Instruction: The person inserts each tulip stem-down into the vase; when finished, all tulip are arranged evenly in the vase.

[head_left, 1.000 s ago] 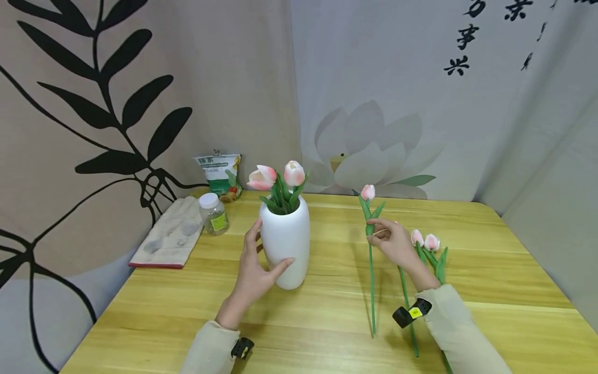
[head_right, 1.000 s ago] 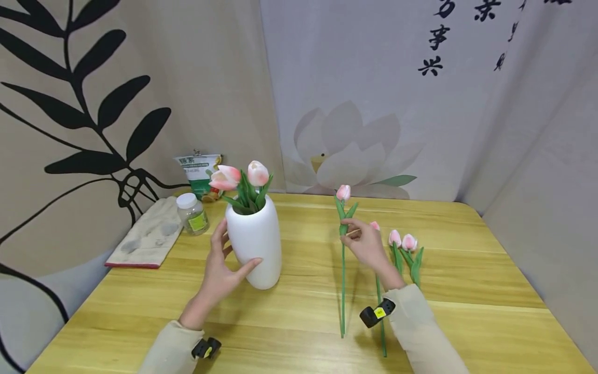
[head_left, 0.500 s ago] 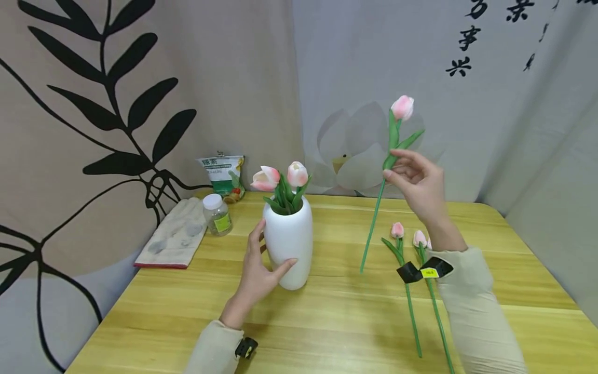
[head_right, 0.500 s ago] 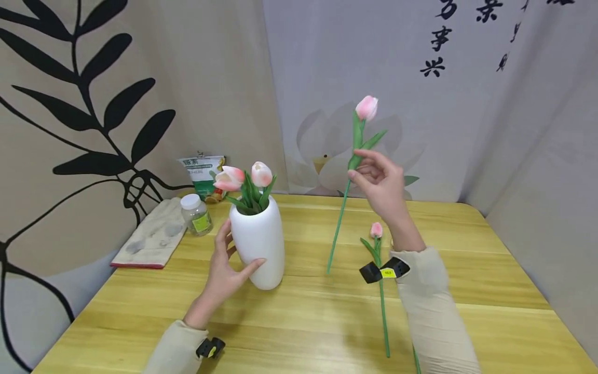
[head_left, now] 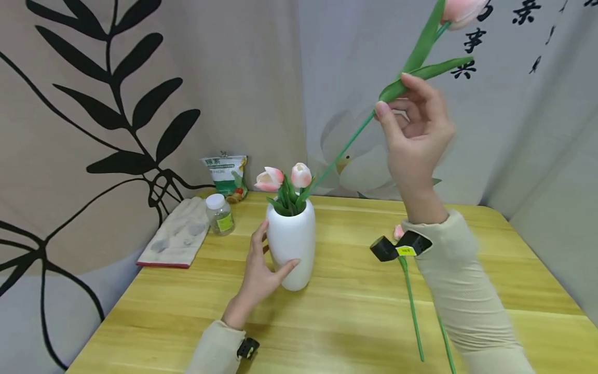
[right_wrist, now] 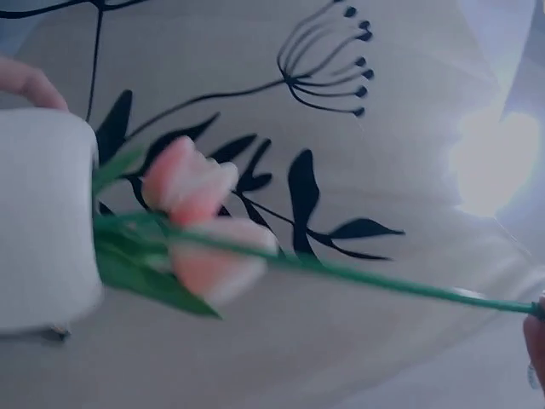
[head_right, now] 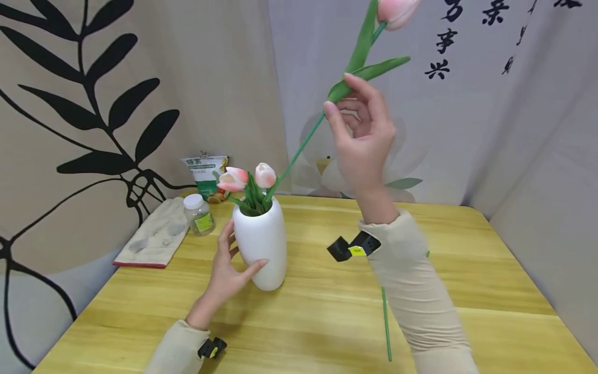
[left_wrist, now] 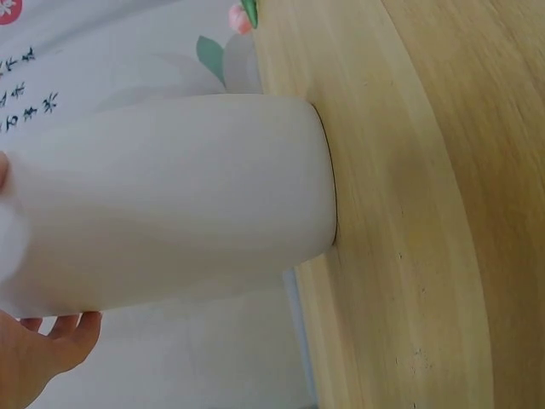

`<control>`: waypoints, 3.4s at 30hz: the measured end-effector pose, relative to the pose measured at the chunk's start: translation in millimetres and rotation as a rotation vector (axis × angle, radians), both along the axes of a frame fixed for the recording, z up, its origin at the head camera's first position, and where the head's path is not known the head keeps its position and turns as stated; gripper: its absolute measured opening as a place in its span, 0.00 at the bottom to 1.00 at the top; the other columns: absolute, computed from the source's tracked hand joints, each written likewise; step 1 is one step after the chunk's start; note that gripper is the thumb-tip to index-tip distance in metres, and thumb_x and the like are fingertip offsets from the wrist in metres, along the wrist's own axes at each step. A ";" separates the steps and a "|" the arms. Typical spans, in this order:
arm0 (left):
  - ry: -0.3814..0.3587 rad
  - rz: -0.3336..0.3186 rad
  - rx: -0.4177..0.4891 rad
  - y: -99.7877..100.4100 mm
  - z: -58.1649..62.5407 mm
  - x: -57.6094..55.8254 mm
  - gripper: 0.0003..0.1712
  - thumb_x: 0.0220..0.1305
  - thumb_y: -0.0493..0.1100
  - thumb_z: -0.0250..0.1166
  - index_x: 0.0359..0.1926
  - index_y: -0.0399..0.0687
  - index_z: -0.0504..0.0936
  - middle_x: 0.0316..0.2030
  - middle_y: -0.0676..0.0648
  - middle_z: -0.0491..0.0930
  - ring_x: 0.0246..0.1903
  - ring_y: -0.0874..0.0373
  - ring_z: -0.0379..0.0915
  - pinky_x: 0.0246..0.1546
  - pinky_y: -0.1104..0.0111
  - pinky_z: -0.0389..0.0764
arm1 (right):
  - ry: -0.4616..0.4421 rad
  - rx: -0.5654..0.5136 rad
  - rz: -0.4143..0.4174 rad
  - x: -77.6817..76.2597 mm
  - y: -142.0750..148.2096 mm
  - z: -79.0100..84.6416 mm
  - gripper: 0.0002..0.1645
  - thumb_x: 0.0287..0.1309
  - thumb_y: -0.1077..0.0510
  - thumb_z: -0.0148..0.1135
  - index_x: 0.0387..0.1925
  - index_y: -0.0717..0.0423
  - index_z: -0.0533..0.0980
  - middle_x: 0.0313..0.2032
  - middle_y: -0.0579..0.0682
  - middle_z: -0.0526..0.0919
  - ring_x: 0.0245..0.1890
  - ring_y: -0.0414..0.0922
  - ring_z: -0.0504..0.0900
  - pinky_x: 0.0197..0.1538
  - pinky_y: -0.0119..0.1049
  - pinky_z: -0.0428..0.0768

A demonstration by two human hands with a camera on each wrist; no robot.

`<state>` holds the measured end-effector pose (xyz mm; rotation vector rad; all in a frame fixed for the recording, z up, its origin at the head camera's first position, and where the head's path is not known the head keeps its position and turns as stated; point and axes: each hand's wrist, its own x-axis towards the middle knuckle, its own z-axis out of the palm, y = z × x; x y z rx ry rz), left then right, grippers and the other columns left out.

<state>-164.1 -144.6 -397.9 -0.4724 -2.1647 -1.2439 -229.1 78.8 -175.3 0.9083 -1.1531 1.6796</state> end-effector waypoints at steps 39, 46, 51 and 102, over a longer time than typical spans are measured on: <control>-0.009 -0.019 -0.016 -1.6 -3.7 0.3 0.57 0.44 0.39 0.71 0.68 0.52 0.41 0.63 0.39 0.52 0.58 0.44 0.58 0.48 0.49 0.72 | 0.245 1.098 -0.139 7.5 -61.1 -113.4 0.11 0.56 0.58 0.54 0.38 0.59 0.78 0.36 0.51 0.82 0.39 0.45 0.73 0.47 0.36 0.72; -0.019 -0.020 -0.013 -2.2 -3.2 0.0 0.58 0.44 0.39 0.71 0.68 0.53 0.41 0.63 0.40 0.52 0.57 0.44 0.59 0.48 0.48 0.72 | 0.300 0.911 -0.135 12.1 -55.9 -115.6 0.14 0.59 0.56 0.52 0.34 0.60 0.80 0.32 0.53 0.79 0.37 0.46 0.74 0.41 0.37 0.74; -0.034 -0.016 -0.004 -2.1 -2.1 0.6 0.58 0.43 0.39 0.71 0.68 0.53 0.42 0.63 0.39 0.52 0.57 0.43 0.59 0.49 0.48 0.72 | 0.262 0.739 -0.123 20.7 -36.6 -115.8 0.13 0.57 0.57 0.54 0.33 0.62 0.79 0.32 0.54 0.80 0.37 0.47 0.76 0.42 0.37 0.76; -0.045 0.004 0.012 10.0 28.5 22.0 0.53 0.41 0.32 0.70 0.64 0.36 0.46 0.59 0.30 0.55 0.53 0.36 0.60 0.48 0.46 0.71 | -1.030 0.994 -0.230 -19.8 141.1 -246.0 0.19 0.52 0.61 0.59 0.48 0.64 0.74 0.41 0.65 0.78 0.31 0.45 0.78 0.27 0.31 0.76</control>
